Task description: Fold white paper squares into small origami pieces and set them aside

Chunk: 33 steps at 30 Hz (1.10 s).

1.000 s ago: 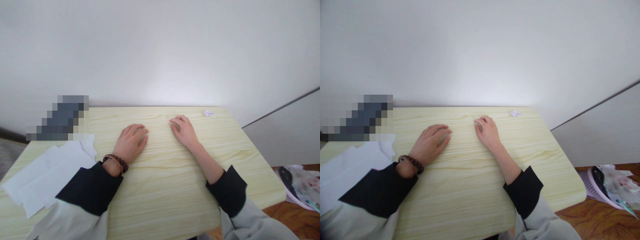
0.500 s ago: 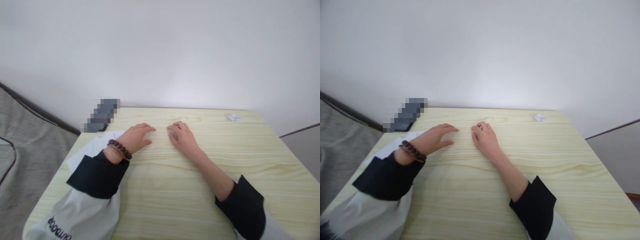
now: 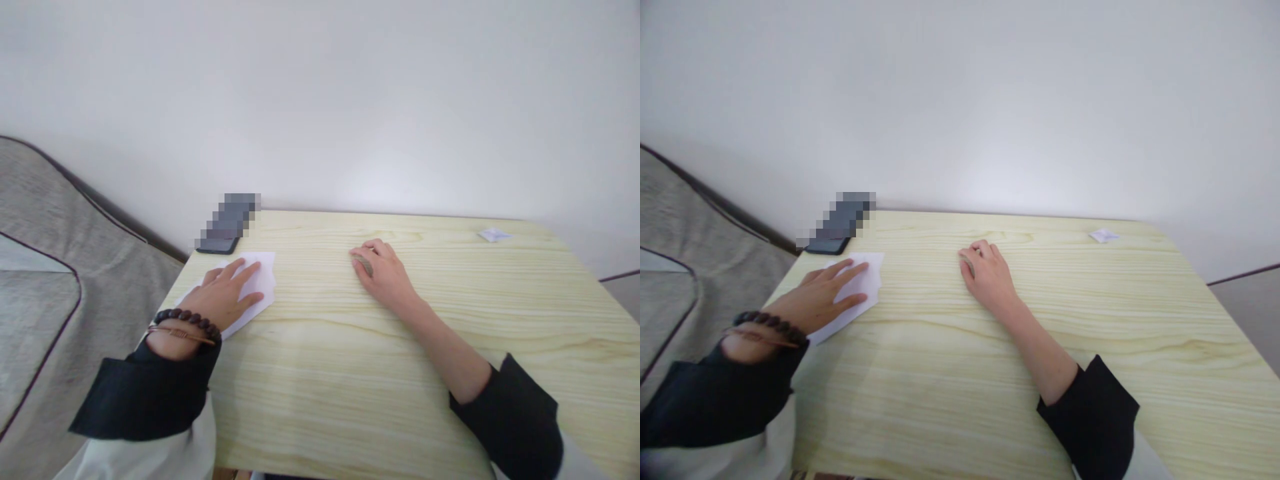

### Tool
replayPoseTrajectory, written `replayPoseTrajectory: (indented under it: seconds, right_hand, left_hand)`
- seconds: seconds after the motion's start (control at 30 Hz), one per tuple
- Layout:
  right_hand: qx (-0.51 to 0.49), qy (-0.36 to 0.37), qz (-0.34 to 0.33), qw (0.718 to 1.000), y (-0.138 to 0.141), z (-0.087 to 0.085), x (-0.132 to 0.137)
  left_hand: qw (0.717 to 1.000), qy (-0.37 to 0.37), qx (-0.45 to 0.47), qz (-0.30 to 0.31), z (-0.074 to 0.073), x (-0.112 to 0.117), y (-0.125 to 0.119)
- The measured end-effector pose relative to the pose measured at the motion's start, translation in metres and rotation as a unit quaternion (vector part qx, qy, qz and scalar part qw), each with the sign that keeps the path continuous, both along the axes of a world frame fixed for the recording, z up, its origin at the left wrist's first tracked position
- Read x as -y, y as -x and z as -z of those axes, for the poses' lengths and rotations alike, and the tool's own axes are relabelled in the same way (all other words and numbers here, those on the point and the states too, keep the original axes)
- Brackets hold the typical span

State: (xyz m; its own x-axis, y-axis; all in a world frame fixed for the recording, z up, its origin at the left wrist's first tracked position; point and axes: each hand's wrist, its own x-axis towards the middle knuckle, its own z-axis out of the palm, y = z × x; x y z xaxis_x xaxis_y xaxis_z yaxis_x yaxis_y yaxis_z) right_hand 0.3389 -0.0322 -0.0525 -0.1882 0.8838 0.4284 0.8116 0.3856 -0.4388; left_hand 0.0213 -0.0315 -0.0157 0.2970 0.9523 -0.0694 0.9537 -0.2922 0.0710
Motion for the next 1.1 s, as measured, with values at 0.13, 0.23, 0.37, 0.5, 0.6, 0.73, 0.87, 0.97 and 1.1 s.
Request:
replayPoseTrajectory:
  seconds: [0.13,0.23,0.37,0.5,0.6,0.73,0.87,0.97,1.1]
  right_hand:
    - [-0.006,-0.003,-0.005,1.0,0.0,0.001,0.0]
    - [-0.011,-0.004,-0.008,1.0,0.0,0.001,0.0]
    - [-0.013,0.0,-0.005,1.0,0.0,0.0,0.001]
    - [-0.009,0.005,-0.005,1.0,-0.001,0.0,0.001]
    - [-0.013,0.003,-0.006,1.0,-0.001,0.0,0.001]
    - [-0.008,0.012,-0.006,1.0,-0.001,0.0,0.001]
    - [-0.008,0.014,-0.003,1.0,-0.001,-0.001,0.002]
    - [-0.005,0.015,-0.001,1.0,-0.001,-0.001,0.002]
    - [-0.001,0.015,-0.001,1.0,-0.001,-0.001,0.002]
  left_hand:
    - [0.998,0.042,-0.027,-0.027,-0.011,-0.008,-0.004]
    - [0.997,0.045,-0.007,-0.067,-0.014,-0.013,-0.003]
    - [0.995,0.041,0.055,-0.068,-0.012,-0.019,0.0]
    - [0.997,0.022,0.07,-0.02,-0.013,-0.02,0.0]
    - [0.998,0.032,0.061,0.003,-0.014,-0.019,0.002]
    - [0.998,0.008,0.068,-0.012,-0.014,-0.02,0.003]
    - [0.998,-0.03,0.051,-0.009,-0.013,-0.02,0.005]
    - [0.998,-0.053,0.04,0.006,-0.012,-0.017,0.007]
    - [0.998,0.005,0.045,0.044,-0.01,-0.01,0.007]
